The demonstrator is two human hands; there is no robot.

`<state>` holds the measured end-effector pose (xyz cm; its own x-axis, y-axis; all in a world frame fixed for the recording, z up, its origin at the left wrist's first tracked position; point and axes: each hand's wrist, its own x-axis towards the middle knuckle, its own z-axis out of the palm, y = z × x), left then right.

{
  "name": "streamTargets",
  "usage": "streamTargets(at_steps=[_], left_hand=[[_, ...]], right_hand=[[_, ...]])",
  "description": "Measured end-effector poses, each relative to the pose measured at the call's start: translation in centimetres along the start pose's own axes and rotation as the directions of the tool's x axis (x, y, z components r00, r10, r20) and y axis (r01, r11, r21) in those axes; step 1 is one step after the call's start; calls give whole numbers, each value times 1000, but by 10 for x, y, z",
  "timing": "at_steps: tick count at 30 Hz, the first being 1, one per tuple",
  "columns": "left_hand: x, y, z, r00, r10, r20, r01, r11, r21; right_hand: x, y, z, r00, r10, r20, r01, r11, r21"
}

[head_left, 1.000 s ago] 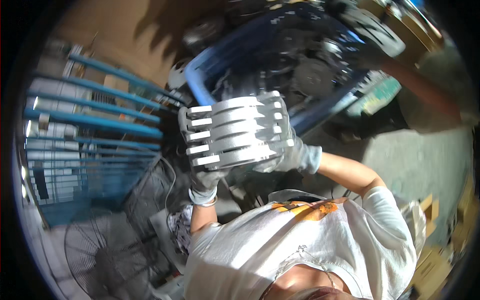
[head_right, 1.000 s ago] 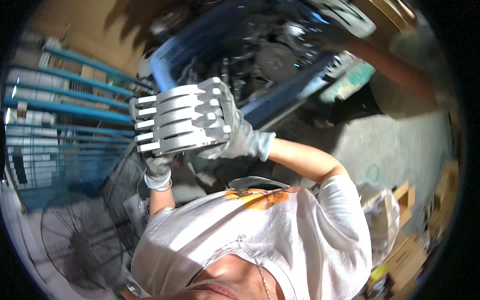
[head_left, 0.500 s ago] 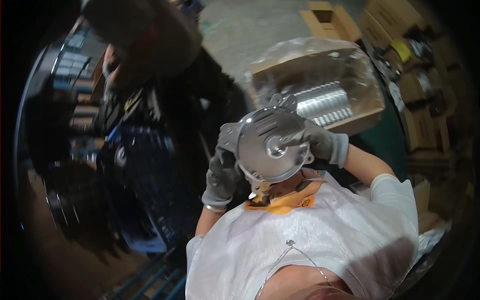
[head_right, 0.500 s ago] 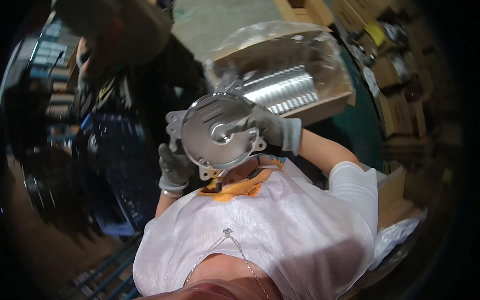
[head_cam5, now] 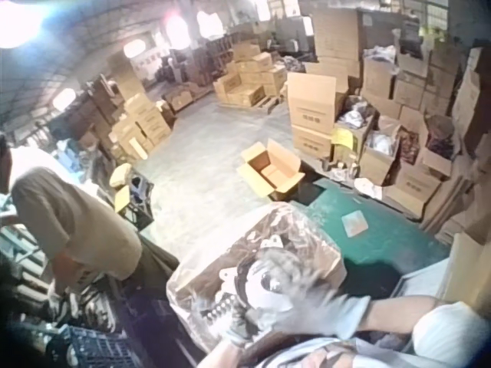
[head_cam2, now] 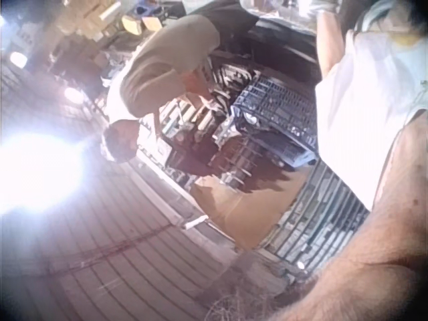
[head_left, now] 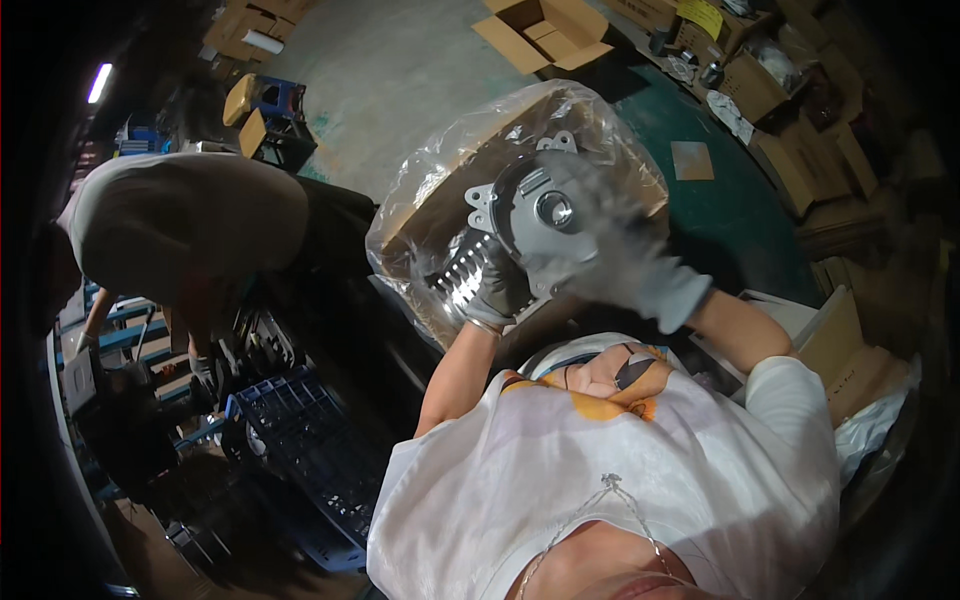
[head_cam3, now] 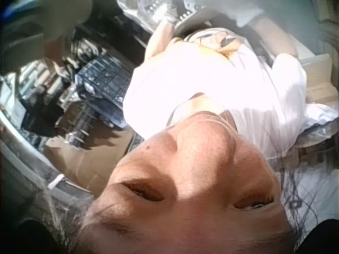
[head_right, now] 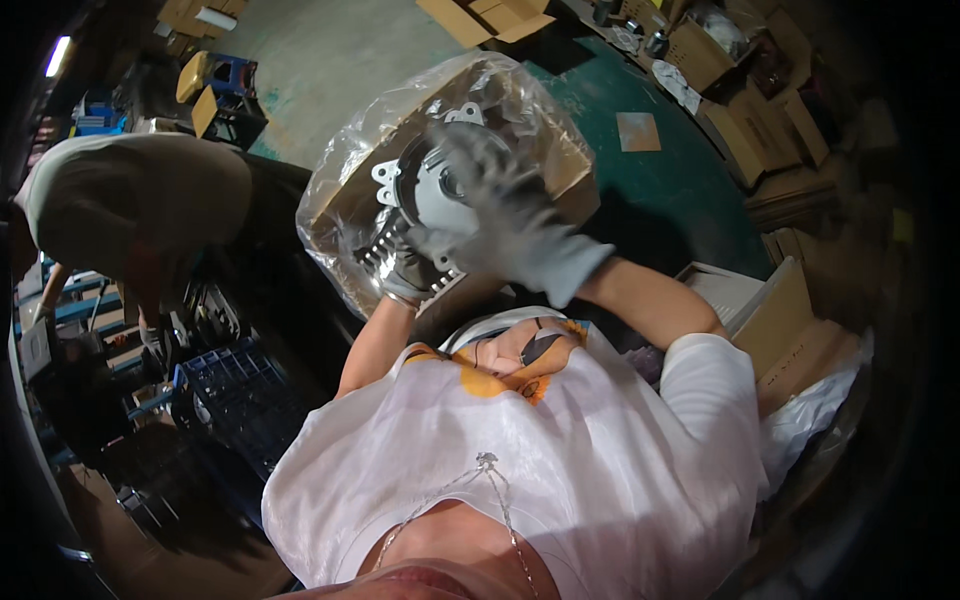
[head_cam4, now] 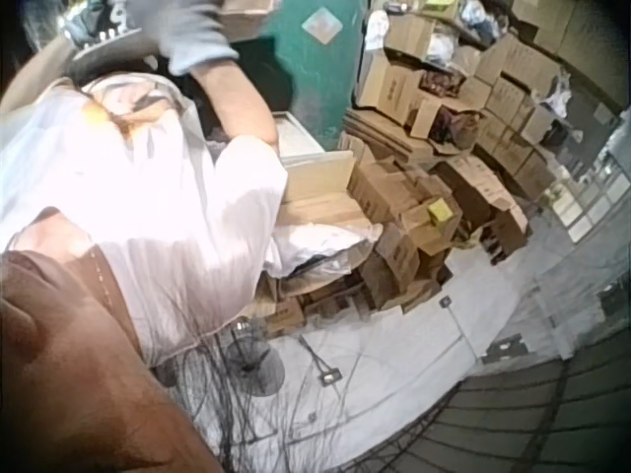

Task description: The person lines an open cardboard box with a plastic bag, packs metal components from a crate into the box by hand, folds the plastic liner over the components, and closes the box.

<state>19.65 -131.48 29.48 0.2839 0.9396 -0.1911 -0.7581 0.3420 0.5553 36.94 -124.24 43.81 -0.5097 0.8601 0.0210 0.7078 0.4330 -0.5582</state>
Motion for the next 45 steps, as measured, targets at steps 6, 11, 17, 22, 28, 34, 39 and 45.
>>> streamTargets(at_steps=[6,11,17,22,28,34,39,45], left_hand=[[44,-53,-121,988,-154,-16,146,965,-219],[71,-22,-65,964,-58,260,46,998,51],[111,9,0,943,-331,28,213,668,713],[139,28,31,882,-325,-342,471,565,677],[205,35,-6,995,36,-96,57,580,813],[242,3,-37,951,-219,-217,296,451,842],[239,-10,-25,903,-293,-313,413,393,822],[253,-8,-36,978,-189,-87,62,-133,989]], right_hand=[[26,27,58,978,195,78,-190,979,-69],[39,85,58,966,253,52,-258,938,229],[49,140,50,913,406,-46,-409,905,-116],[30,184,39,876,139,-462,-188,980,-63],[12,199,86,818,389,-423,-335,921,200],[16,210,117,765,440,-470,-271,882,386],[19,211,117,770,438,-465,-190,852,487],[-7,257,107,691,662,-290,-283,617,734]])
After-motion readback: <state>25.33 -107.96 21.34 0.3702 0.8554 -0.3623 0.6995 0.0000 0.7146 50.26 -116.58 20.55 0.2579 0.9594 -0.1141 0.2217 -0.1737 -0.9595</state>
